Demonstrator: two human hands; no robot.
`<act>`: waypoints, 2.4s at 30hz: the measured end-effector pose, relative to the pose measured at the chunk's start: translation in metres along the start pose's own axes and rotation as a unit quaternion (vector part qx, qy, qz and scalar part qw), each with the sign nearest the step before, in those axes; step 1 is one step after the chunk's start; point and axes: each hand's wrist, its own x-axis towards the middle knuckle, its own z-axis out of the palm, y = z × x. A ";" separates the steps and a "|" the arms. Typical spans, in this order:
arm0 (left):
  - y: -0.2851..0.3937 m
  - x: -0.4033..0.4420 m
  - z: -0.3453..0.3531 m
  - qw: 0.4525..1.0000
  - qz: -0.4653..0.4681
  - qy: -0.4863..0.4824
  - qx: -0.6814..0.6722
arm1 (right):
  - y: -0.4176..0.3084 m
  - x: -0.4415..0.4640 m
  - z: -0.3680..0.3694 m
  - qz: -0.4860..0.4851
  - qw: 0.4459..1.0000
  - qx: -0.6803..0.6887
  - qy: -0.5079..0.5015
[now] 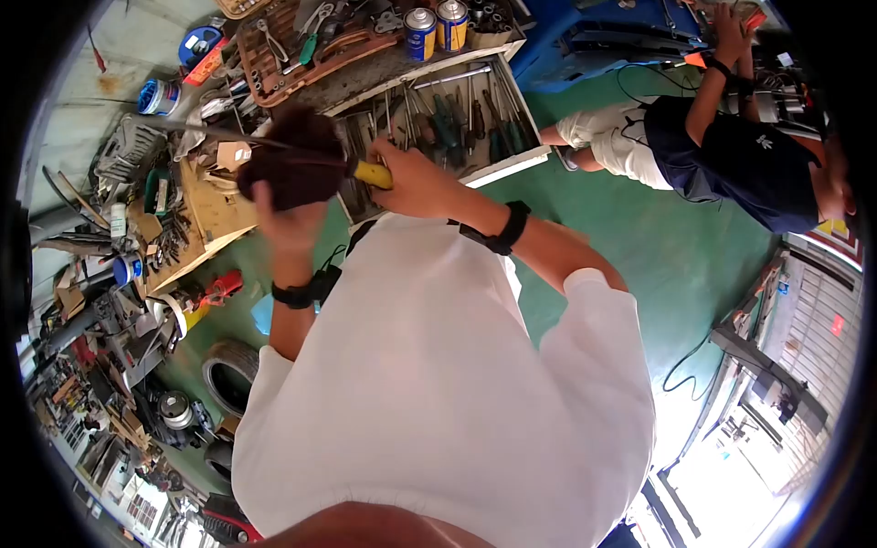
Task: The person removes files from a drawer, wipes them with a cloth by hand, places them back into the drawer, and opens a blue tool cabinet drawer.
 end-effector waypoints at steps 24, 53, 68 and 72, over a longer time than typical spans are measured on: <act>0.059 0.016 0.002 0.989 0.132 0.050 0.031 | 0.009 0.012 -0.039 0.038 0.956 0.180 -0.227; -0.018 0.011 0.044 0.969 0.008 -0.021 0.248 | -0.053 -0.017 -0.048 -0.188 0.970 0.136 -0.066; -0.021 0.011 0.032 0.980 -0.147 -0.007 0.136 | -0.045 0.001 -0.010 -0.200 0.930 -0.285 0.115; -0.029 0.009 0.032 0.948 -0.168 0.019 0.270 | -0.026 0.002 -0.007 -0.164 0.983 -0.043 0.070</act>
